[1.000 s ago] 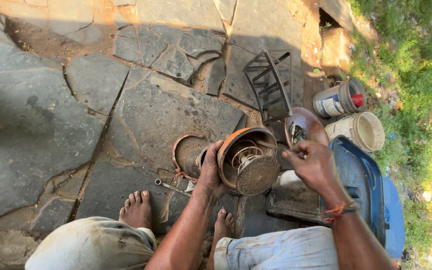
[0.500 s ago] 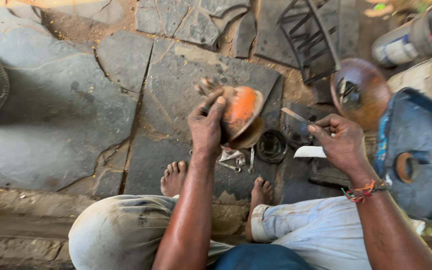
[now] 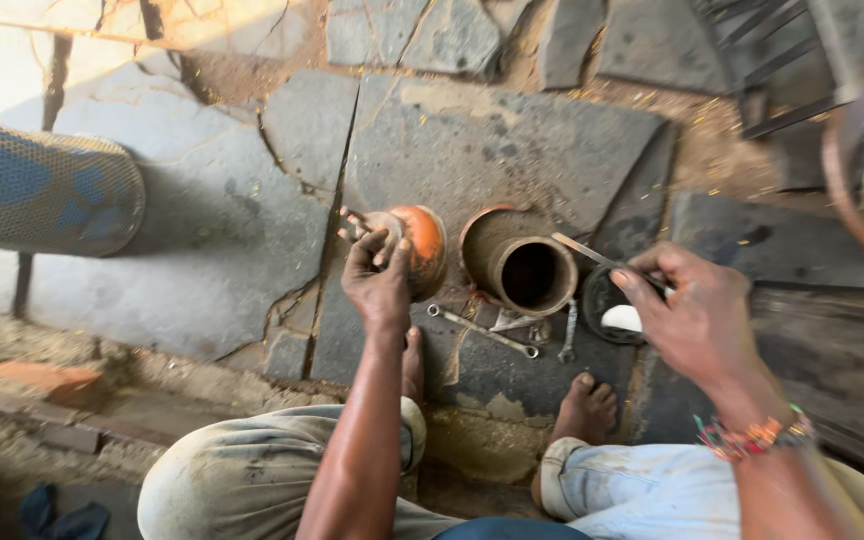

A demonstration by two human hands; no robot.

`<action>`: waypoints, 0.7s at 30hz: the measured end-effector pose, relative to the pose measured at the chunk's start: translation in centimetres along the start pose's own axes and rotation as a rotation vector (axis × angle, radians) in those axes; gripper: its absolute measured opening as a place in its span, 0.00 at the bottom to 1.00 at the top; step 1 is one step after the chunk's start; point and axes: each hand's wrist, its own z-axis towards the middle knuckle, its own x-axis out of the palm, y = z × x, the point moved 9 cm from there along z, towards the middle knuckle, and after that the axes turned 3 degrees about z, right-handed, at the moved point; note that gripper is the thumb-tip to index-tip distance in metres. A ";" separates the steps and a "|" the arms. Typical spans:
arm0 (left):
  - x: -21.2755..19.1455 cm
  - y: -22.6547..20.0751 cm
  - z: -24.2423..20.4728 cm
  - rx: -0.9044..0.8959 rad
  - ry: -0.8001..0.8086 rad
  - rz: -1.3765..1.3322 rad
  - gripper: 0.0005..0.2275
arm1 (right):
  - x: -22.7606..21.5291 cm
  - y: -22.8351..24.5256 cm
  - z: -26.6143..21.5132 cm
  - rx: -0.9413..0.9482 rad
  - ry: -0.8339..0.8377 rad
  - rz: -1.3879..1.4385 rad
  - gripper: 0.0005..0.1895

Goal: The person disassembles a cylindrical metal housing by hand and with a tool, removing a large spring and multiple metal plates from the interior.

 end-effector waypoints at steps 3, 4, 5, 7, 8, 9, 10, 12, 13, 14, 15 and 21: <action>0.9 2.0 -1.4 0.054 0.032 0.202 0.21 | 0.0 -1.7 -0.8 0.080 0.035 -0.065 0.09; 1.8 2.7 -1.0 0.041 0.059 0.221 0.22 | 0.0 -2.0 -0.8 0.099 0.048 -0.065 0.09; 2.5 3.5 -0.6 -0.001 0.115 0.417 0.29 | 0.1 -2.2 -0.9 0.118 0.061 -0.065 0.09; 3.1 5.2 -0.7 -0.093 0.228 0.792 0.44 | 0.1 -1.7 -1.4 0.106 0.079 -0.081 0.10; 3.0 5.1 -0.7 -0.072 0.217 0.746 0.45 | 0.0 -1.2 -1.3 0.074 0.076 -0.089 0.10; 2.6 5.0 -0.9 -0.051 0.205 0.700 0.47 | 0.0 -0.8 -1.1 0.041 0.073 -0.097 0.10; 2.3 5.0 -0.9 -0.033 0.200 0.657 0.49 | -0.1 -0.8 -1.1 0.052 0.061 -0.100 0.10; 1.7 5.7 -0.3 0.016 0.172 0.745 0.47 | -0.1 -1.1 -1.2 0.073 0.044 -0.112 0.10; 1.4 6.1 -0.1 0.036 0.156 0.788 0.47 | 0.3 -1.5 -1.3 0.111 0.067 -0.121 0.10; 1.8 6.1 0.3 0.108 0.181 0.840 0.49 | 0.7 -1.7 -1.3 0.143 0.089 -0.130 0.10; 2.4 6.0 0.7 0.181 0.206 0.891 0.51 | 1.1 -1.9 -1.2 0.174 0.110 -0.138 0.10; 3.0 8.3 2.1 -0.143 0.345 0.546 0.62 | 2.0 -1.2 -0.4 0.150 0.110 -0.164 0.10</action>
